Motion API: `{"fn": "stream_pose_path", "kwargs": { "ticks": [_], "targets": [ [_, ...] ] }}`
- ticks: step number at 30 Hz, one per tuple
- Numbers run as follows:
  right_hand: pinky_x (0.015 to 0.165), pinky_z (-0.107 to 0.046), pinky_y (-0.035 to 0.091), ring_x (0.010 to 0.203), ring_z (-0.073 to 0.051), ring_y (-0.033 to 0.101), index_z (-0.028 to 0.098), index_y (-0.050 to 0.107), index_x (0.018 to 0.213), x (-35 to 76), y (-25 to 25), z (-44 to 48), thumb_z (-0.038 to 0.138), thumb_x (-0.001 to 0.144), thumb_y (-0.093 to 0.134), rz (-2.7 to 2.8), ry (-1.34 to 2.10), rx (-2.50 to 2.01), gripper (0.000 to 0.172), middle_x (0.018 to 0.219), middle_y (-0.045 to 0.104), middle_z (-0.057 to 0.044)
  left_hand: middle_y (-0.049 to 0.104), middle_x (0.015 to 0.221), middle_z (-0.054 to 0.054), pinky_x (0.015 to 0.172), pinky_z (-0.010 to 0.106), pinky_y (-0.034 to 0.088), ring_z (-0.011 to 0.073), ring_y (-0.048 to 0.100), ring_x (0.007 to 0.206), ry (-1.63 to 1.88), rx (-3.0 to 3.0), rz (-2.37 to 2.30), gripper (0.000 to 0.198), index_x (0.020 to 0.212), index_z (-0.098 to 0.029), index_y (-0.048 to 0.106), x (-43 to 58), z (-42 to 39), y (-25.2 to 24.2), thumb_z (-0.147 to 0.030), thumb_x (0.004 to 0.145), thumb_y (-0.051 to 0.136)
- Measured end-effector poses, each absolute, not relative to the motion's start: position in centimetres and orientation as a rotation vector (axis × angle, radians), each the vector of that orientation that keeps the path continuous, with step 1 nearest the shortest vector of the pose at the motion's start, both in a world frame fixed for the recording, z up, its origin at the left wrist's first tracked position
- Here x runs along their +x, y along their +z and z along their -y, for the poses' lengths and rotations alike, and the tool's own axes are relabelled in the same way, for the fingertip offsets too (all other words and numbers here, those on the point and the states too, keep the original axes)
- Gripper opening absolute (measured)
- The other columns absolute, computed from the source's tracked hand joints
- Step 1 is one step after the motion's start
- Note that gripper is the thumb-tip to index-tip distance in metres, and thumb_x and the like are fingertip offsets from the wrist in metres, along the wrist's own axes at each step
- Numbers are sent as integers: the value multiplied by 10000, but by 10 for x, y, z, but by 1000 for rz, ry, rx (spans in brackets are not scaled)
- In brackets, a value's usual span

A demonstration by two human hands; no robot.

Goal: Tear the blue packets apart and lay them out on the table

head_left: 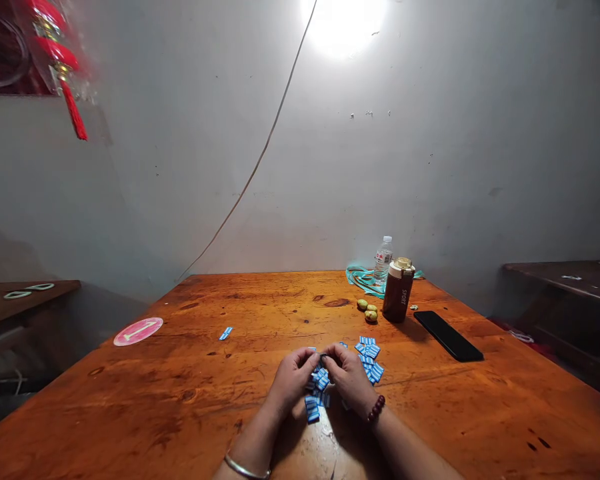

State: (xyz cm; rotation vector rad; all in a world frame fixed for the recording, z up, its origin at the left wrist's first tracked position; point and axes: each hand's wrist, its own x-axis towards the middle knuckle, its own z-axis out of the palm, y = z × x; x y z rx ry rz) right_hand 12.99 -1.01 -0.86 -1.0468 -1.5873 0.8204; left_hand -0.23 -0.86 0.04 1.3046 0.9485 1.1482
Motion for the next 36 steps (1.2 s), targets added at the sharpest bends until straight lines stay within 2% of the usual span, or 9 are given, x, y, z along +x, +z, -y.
{"fn": "stream_pose_path", "kwargs": {
  "ticks": [4, 7, 10, 14, 16, 19, 21, 27, 36],
  "targets": [
    [504, -206, 373, 552, -112, 489, 179, 571, 742, 134, -7, 9, 254, 763, 462, 1621, 818, -1029, 134, 640, 557, 5, 589, 643, 12, 549, 203, 357, 126, 499, 604, 1135, 1546, -994, 201, 696, -138, 631, -5, 9, -2, -324, 687, 557],
    [543, -214, 389, 591, -118, 508, 179, 571, 803, 136, -5, 9, 250, 773, 453, 1614, 803, -1013, 141, 660, 564, 4, 553, 603, -3, 511, 195, 326, 102, 459, 551, 1054, 1552, -1003, 181, 670, -131, 618, -5, 9, -5, -293, 690, 539],
    [597, -223, 402, 648, -125, 525, 174, 582, 769, 136, -3, 10, 218, 778, 444, 1681, 788, -992, 146, 691, 576, -7, 489, 548, -31, 461, 187, 280, 72, 395, 480, 971, 1485, -971, 148, 645, -129, 583, -4, 9, -9, -271, 670, 550],
    [656, -243, 407, 707, -135, 529, 177, 594, 780, 137, 0, 12, 211, 798, 416, 1785, 706, -995, 182, 735, 577, -21, 434, 491, -50, 426, 188, 231, 52, 335, 423, 917, 1341, -937, 206, 612, -129, 545, -2, 8, -10, -329, 656, 566],
    [684, -256, 410, 747, -141, 520, 186, 581, 877, 138, 3, 14, 223, 786, 446, 1842, 627, -993, 166, 802, 564, -30, 420, 479, -56, 418, 188, 213, 46, 320, 408, 916, 1259, -914, 227, 614, -128, 543, -2, 8, -8, -350, 641, 583],
    [753, -282, 408, 851, -161, 494, 210, 484, 1086, 141, 6, 17, 225, 693, 577, 1963, 529, -944, 404, 968, 519, -49, 404, 469, -65, 409, 185, 202, 38, 310, 389, 955, 1131, -889, 220, 643, -135, 542, -3, 9, -3, -347, 632, 598],
    [799, -302, 394, 912, -176, 470, 223, 436, 1143, 142, 6, 18, 198, 653, 613, 2025, 488, -919, 521, 1029, 490, -56, 420, 484, -62, 413, 180, 218, 38, 332, 395, 984, 1071, -893, 206, 664, -137, 545, -4, 10, 0, -332, 631, 602],
    [771, -298, 399, 875, -171, 471, 220, 461, 1079, 142, 1, 13, 143, 670, 578, 2041, 438, -947, 433, 975, 508, -47, 438, 492, -55, 406, 172, 227, 37, 351, 396, 961, 1062, -915, 200, 689, -128, 576, -4, 10, 5, -309, 614, 616],
    [744, -276, 409, 822, -151, 493, 212, 461, 1061, 142, -2, 13, 174, 674, 570, 2006, 490, -926, 405, 957, 528, -39, 439, 473, -62, 385, 158, 221, 27, 339, 368, 993, 1056, -939, 173, 667, -144, 546, -4, 8, -2, -305, 638, 601]
  ]
}}
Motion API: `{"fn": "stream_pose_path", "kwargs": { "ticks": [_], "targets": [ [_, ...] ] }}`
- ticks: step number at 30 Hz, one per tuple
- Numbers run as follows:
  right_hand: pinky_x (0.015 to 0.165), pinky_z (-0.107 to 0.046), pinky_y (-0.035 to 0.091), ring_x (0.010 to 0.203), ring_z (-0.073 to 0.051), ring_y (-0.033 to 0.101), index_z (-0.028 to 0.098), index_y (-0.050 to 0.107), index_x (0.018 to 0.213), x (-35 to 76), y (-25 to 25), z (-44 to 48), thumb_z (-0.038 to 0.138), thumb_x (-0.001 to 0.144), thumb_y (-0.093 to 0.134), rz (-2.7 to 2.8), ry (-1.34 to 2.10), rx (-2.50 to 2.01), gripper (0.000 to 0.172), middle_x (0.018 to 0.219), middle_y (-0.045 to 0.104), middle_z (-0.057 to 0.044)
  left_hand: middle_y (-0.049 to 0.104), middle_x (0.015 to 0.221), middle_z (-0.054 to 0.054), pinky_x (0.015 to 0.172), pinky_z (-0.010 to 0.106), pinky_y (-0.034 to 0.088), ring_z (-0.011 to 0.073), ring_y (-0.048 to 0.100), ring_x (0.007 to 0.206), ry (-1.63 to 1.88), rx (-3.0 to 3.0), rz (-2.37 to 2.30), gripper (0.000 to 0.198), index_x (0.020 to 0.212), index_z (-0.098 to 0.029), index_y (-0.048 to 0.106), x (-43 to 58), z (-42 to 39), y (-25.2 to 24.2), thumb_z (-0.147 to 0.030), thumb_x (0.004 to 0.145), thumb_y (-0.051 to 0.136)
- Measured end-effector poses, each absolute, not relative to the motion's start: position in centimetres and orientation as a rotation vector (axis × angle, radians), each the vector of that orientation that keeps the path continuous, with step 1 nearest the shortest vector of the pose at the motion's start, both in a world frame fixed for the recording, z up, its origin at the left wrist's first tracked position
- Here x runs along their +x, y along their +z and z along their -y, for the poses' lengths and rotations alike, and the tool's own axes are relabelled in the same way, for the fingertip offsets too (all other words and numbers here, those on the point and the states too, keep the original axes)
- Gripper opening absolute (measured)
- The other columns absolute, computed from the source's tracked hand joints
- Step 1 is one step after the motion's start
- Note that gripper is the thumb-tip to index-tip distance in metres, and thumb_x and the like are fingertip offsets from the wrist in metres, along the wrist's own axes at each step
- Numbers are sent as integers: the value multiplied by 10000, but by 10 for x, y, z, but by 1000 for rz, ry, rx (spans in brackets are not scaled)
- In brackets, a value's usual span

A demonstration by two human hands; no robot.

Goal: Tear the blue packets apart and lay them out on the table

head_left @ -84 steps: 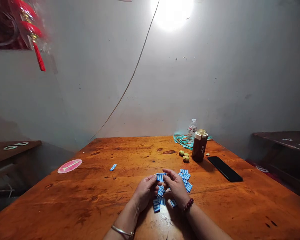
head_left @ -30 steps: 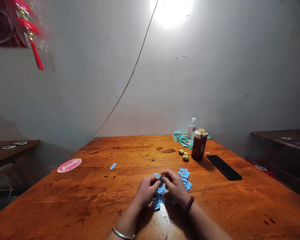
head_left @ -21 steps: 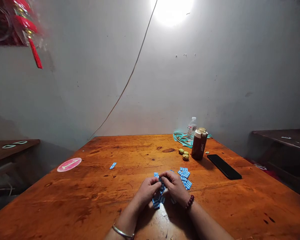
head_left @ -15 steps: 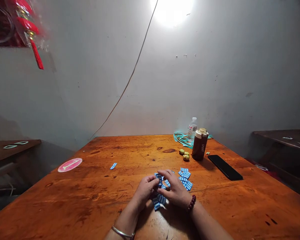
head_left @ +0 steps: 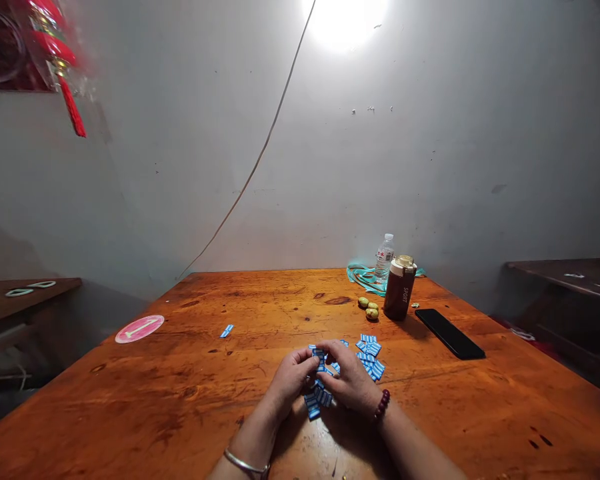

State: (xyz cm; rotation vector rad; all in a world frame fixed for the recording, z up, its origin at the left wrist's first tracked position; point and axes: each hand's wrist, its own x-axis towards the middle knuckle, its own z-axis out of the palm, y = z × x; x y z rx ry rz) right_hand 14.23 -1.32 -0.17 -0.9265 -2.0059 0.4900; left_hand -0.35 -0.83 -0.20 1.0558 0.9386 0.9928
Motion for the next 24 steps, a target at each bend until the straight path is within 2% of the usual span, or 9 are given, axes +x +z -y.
{"fn": "stream_pose_path", "kwargs": {
  "ticks": [5, 9, 12, 17, 19, 21, 24],
  "targets": [
    [886, -353, 322, 1015, -190, 459, 215, 401, 1183, 146, -1, 7, 332, 779, 458, 2021, 406, -1122, 424, 1107, 509, -78, 445, 475, -62, 381, 146, 237, 25, 355, 381, 1244, 1002, -1001, 183, 629, -141, 524, -12, -2, -4, -303, 633, 609],
    [946, -484, 161, 1186, -262, 293, 292, 381, 1211, 141, -8, 5, 461, 751, 456, 2320, 306, -1278, 496, 1280, 377, -81, 504, 537, -44, 419, 141, 297, 35, 424, 438, 1371, 980, -1036, 199, 658, -142, 531, -20, -7, -3, -312, 619, 626],
    [937, -524, 114, 1232, -278, 203, 317, 397, 1190, 137, -12, 8, 521, 752, 415, 2482, 292, -1294, 484, 1340, 290, -78, 519, 553, -41, 436, 144, 320, 40, 441, 450, 1372, 975, -1073, 212, 678, -145, 537, -22, -8, -3, -325, 616, 627],
    [946, -494, 111, 1221, -255, 232, 299, 346, 1235, 143, -9, 9, 520, 779, 373, 2387, 246, -1351, 508, 1325, 315, -95, 536, 572, -39, 444, 146, 325, 42, 453, 461, 1368, 1000, -1068, 231, 683, -148, 549, -23, -9, -7, -353, 609, 624],
    [952, -459, 121, 1200, -239, 269, 268, 380, 1221, 148, -6, 8, 467, 800, 379, 2279, 195, -1374, 466, 1291, 364, -101, 536, 570, -43, 444, 147, 323, 43, 451, 458, 1369, 995, -1073, 233, 681, -153, 547, -23, -9, -8, -359, 607, 623],
    [937, -418, 171, 1132, -219, 357, 248, 474, 1141, 151, -3, 7, 398, 814, 395, 2178, 168, -1355, 368, 1200, 461, -88, 534, 562, -44, 437, 149, 317, 43, 445, 448, 1366, 980, -1074, 233, 677, -153, 541, -23, -9, -7, -359, 606, 623],
    [846, -343, 283, 937, -179, 478, 229, 598, 922, 155, 0, 5, 314, 828, 397, 2104, 199, -1303, 238, 960, 579, -51, 535, 554, -39, 432, 154, 313, 44, 439, 438, 1362, 961, -1082, 234, 665, -149, 537, -22, -8, -4, -355, 600, 628]
  ]
}}
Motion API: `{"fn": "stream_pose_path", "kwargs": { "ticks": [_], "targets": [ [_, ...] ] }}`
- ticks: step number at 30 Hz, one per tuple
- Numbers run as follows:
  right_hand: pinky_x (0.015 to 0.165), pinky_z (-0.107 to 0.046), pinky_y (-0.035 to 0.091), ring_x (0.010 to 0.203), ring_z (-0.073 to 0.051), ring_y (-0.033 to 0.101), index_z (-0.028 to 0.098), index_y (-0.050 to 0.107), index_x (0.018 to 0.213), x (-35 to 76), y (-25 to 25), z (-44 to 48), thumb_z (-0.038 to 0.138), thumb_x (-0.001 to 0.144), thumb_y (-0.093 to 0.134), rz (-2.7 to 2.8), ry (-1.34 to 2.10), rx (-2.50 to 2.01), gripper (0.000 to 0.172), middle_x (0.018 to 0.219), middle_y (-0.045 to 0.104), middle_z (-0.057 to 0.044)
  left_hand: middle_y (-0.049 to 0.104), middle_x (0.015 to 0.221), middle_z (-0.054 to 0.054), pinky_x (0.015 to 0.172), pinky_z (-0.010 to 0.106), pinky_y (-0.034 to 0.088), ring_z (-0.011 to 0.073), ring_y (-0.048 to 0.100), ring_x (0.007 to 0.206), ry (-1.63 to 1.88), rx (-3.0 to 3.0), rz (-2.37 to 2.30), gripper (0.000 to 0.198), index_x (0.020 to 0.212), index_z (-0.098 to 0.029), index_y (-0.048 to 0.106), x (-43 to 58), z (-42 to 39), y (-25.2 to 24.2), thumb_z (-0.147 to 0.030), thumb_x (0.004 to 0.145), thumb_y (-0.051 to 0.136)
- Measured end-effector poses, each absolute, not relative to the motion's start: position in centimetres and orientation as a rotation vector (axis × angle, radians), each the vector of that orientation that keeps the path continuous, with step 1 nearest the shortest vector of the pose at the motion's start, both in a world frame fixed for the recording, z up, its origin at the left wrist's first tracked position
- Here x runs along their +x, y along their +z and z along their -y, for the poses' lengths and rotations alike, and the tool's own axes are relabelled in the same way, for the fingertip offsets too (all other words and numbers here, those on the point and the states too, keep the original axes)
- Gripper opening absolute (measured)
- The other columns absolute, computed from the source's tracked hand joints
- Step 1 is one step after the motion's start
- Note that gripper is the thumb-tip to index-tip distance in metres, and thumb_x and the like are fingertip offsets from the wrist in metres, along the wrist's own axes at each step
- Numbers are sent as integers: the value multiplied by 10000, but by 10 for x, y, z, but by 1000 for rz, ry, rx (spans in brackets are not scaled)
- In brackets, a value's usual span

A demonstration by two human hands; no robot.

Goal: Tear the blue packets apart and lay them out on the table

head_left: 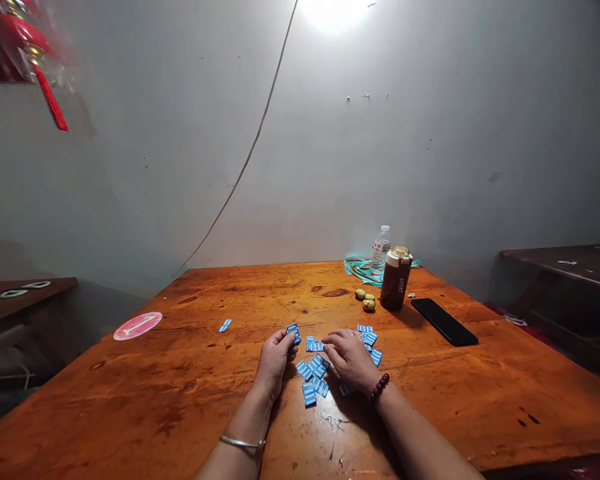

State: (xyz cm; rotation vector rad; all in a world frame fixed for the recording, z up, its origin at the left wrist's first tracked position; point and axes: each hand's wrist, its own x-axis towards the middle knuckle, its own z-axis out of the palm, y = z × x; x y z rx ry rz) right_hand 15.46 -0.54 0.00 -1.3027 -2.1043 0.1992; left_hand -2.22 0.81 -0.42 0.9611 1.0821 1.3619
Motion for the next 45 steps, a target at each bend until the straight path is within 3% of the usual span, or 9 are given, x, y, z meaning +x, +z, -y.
{"fn": "stream_pose_path", "kwargs": {
  "ticks": [4, 12, 15, 19, 22, 28, 34, 41, 45],
  "targets": [
    [721, -289, 342, 784, -159, 499, 201, 625, 776, 157, -1, 4, 255, 821, 407, 2067, 260, -1330, 229, 790, 575, -42, 546, 578, -23, 436, 155, 318, 45, 446, 451, 1367, 964, -1087, 239, 666, -142, 539, -22, -8, -3, -356, 603, 626],
    [710, -257, 339, 806, -151, 493, 231, 640, 865, 150, -4, 11, 226, 753, 493, 2296, 347, -1098, 185, 853, 572, -34, 511, 561, -31, 425, 147, 301, 34, 417, 433, 1374, 982, -1037, 236, 684, -134, 530, -23, -9, -5, -348, 628, 611],
    [680, -249, 318, 712, -134, 496, 224, 663, 727, 150, -6, 13, 272, 736, 516, 2374, 329, -1098, 155, 720, 586, -6, 527, 568, -22, 428, 154, 311, 44, 437, 441, 1377, 978, -1068, 253, 691, -133, 537, -23, -8, -4, -359, 613, 619],
    [529, -216, 281, 510, -95, 437, 169, 615, 551, 164, -9, 1, 324, 769, 458, 2329, 362, -1229, 310, 509, 532, 20, 541, 570, -20, 436, 162, 324, 53, 451, 449, 1367, 977, -1107, 253, 671, -139, 539, -23, -8, -3, -366, 599, 625],
    [527, -215, 295, 566, -113, 478, 165, 615, 630, 179, -10, -12, 305, 809, 371, 2065, 298, -1452, 334, 589, 570, -4, 540, 571, -25, 438, 160, 323, 52, 452, 454, 1363, 987, -1102, 244, 657, -143, 536, -23, -8, -2, -362, 598, 626],
    [809, -313, 287, 941, -183, 482, 226, 610, 949, 184, -12, -19, 269, 770, 452, 2087, 227, -1474, 243, 998, 584, -57, 531, 551, -36, 430, 161, 305, 54, 447, 444, 1358, 982, -1106, 264, 660, -152, 543, -24, -8, -3, -385, 575, 634],
    [822, -401, 229, 795, -185, 497, 202, 624, 659, 181, -12, -14, 289, 813, 392, 2058, 50, -1643, 292, 774, 611, -53, 538, 562, -32, 435, 162, 307, 51, 444, 441, 1372, 962, -1104, 278, 667, -150, 534, -25, -9, -4, -391, 574, 635],
    [709, -295, 327, 841, -188, 505, 228, 619, 862, 146, -4, -26, 234, 754, 476, 2156, 177, -1463, 179, 866, 589, -59, 550, 574, -24, 440, 167, 317, 56, 455, 451, 1363, 958, -1086, 272, 674, -147, 546, -24, -8, -2, -384, 572, 636],
    [674, -300, 332, 785, -199, 527, 192, 634, 732, 126, -7, -38, 178, 697, 506, 2146, 312, -1517, 134, 804, 601, -77, 540, 567, -30, 432, 162, 310, 53, 453, 449, 1367, 952, -1105, 265, 658, -149, 539, -26, -9, -1, -378, 570, 639]
  ]
}}
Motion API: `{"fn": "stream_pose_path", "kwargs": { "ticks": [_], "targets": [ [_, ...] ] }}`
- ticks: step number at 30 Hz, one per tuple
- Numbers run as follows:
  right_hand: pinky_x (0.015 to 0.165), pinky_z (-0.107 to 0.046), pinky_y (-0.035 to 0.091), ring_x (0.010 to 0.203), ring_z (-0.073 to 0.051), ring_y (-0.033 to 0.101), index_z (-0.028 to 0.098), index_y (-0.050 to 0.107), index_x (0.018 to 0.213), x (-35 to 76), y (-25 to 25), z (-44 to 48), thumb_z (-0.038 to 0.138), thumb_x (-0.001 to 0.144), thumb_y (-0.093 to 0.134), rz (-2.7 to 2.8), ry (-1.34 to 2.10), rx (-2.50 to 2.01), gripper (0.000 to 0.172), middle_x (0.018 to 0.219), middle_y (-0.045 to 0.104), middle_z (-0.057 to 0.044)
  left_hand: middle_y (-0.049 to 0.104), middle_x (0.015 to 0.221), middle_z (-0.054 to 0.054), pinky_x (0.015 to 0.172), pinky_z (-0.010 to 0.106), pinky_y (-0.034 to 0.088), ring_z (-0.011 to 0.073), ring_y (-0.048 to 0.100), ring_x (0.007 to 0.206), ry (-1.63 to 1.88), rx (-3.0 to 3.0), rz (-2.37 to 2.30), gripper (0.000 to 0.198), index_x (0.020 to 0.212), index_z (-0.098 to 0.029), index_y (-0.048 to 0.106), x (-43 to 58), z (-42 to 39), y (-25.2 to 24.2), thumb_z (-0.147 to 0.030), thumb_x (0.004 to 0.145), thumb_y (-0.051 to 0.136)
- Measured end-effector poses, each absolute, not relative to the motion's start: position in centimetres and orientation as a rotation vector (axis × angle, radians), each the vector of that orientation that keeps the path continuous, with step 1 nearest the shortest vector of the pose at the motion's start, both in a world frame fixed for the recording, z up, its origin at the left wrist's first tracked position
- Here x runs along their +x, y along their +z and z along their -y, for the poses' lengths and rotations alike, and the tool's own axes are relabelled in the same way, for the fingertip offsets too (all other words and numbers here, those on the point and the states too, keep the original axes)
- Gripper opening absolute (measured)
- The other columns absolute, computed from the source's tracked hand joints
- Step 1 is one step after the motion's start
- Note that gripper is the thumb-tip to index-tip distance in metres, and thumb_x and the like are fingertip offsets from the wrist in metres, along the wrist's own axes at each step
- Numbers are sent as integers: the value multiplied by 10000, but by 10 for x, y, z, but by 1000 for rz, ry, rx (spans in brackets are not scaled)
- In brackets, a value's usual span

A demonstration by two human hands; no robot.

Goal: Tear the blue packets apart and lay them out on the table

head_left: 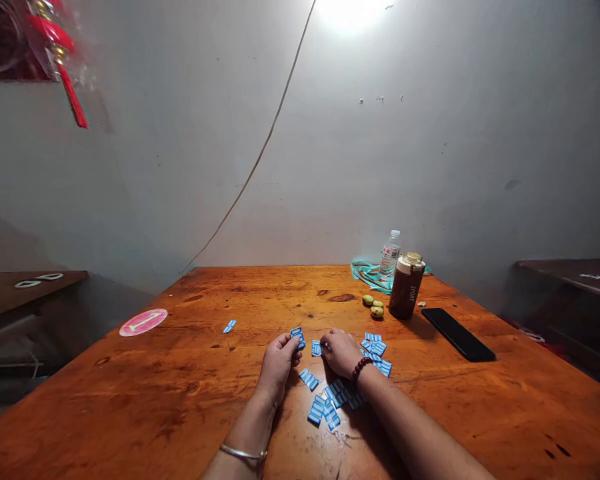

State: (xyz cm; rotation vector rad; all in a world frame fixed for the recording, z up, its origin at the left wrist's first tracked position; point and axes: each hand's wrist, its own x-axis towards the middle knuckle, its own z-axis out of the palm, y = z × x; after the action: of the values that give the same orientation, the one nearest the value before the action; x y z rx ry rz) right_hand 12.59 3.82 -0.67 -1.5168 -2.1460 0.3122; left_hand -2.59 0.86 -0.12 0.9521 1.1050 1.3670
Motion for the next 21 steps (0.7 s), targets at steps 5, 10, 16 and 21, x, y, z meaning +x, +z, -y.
{"fn": "stream_pose_path", "kwargs": {
  "ticks": [5, 10, 16, 21],
  "targets": [
    [579, -250, 333, 650, -154, 527, 177, 588, 619, 131, -15, -44, 133, 619, 543, 2007, 488, -1514, 62, 652, 600, -25, 528, 553, -41, 423, 156, 296, 44, 437, 439, 1351, 966, -1076, 239, 652, -151, 542, -25, -9, -3, -364, 589, 630],
    [473, -194, 345, 528, -102, 486, 153, 532, 643, 144, -22, -45, 248, 690, 483, 1800, 690, -1460, 117, 570, 542, 9, 530, 570, -34, 416, 148, 288, 39, 433, 445, 1367, 969, -1051, 235, 667, -146, 544, -23, -10, -6, -360, 609, 623],
    [426, -176, 343, 483, -85, 434, 170, 477, 985, 141, -20, -45, 147, 635, 438, 1492, 932, -1306, 353, 567, 434, 56, 506, 545, -41, 402, 139, 272, 29, 408, 425, 1356, 958, -1038, 225, 659, -143, 526, -24, -10, -10, -345, 625, 617],
    [410, -168, 327, 462, -66, 414, 164, 501, 729, 133, -17, -45, 115, 583, 440, 1339, 1113, -1247, 166, 566, 440, 52, 519, 570, -33, 408, 137, 285, 32, 425, 441, 1351, 969, -1065, 231, 680, -139, 536, -23, -11, -11, -351, 632, 611]
  ]
}}
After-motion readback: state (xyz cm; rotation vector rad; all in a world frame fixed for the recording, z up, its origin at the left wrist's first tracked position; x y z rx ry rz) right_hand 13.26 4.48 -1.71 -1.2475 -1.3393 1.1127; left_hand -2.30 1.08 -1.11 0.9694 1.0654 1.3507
